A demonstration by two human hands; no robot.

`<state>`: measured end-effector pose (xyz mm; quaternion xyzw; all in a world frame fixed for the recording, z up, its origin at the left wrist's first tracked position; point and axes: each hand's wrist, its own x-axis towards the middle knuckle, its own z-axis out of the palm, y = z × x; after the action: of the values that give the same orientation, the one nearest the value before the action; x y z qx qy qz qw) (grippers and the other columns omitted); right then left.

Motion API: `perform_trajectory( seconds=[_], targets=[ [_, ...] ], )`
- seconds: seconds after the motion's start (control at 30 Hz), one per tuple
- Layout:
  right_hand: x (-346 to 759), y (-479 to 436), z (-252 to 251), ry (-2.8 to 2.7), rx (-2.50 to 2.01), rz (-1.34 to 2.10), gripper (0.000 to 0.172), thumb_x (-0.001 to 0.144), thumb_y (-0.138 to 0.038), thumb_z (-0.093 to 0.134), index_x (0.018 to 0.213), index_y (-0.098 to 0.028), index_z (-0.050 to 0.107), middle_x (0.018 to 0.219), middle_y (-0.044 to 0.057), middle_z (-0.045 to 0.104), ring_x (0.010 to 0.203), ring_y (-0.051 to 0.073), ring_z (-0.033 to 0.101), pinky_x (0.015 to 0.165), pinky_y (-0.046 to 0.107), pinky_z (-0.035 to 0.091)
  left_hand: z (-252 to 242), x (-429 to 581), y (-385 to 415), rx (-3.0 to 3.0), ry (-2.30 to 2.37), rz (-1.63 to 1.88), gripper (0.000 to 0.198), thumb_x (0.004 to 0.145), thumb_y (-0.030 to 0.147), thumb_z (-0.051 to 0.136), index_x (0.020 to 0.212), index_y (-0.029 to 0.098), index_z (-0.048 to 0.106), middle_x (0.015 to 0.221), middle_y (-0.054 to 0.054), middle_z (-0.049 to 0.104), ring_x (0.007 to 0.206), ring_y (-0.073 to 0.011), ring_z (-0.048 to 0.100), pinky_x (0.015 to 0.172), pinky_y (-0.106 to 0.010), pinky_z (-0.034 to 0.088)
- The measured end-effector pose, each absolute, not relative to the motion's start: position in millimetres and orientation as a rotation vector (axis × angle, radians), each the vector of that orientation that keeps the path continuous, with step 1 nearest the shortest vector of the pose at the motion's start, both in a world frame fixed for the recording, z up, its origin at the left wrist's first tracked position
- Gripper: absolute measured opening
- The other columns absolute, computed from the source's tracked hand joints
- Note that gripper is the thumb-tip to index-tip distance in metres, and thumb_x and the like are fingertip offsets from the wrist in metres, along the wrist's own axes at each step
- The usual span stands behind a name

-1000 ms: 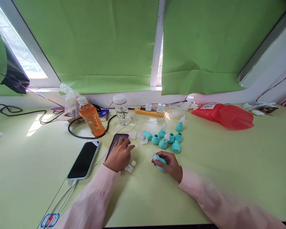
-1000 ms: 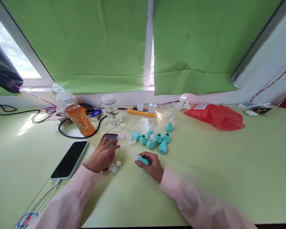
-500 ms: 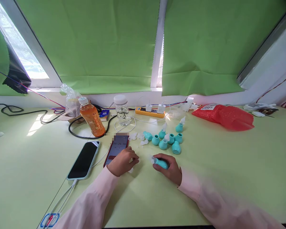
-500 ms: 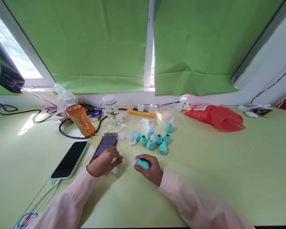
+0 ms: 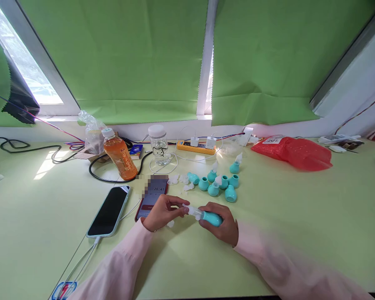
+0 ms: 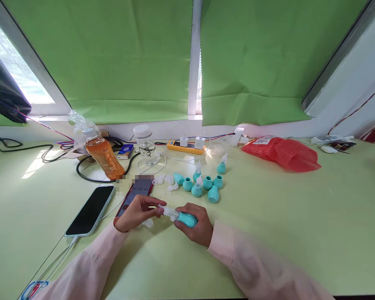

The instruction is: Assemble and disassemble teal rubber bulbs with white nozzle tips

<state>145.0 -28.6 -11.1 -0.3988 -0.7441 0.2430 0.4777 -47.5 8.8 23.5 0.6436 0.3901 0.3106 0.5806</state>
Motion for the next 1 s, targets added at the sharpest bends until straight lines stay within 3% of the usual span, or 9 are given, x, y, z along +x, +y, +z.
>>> perform_trajectory(
  seconds=[0.5,0.73,1.0],
  targets=[
    [143.7,-28.2,-10.2,-1.847,-0.958,0.594,0.019,0.069,-0.029,0.057,0.084,-0.018,0.062,0.064,0.003,0.057,0.057,0.013,0.052,0.052,0.025,0.042,20.0,-40.1,4.3,1.407,0.89,0.744,0.032,0.057,0.033,0.067,0.075,0.006,0.065,0.063,-0.008,0.065,0.056,-0.0166,0.06,0.057,-0.027,0.049],
    [144.7,-28.0,-5.1,-1.907,-0.958,0.667,0.022,0.069,-0.033,0.056,0.083,-0.018,0.064,0.064,0.004,0.056,0.056,0.014,0.052,0.052,0.025,0.042,14.4,-46.6,7.5,1.467,0.862,0.644,0.034,0.061,0.033,0.065,0.085,0.009,0.065,0.071,-0.01,0.067,0.061,-0.0182,0.061,0.061,-0.029,0.05],
    [145.8,-27.3,-1.6,-1.949,-0.92,0.697,0.025,0.07,-0.034,0.055,0.083,-0.016,0.064,0.063,0.003,0.053,0.053,0.013,0.049,0.049,0.024,0.039,20.5,-46.3,6.9,1.463,0.811,0.602,0.034,0.06,0.034,0.066,0.081,0.008,0.066,0.069,-0.009,0.067,0.059,-0.0178,0.06,0.061,-0.029,0.05]
  ],
)
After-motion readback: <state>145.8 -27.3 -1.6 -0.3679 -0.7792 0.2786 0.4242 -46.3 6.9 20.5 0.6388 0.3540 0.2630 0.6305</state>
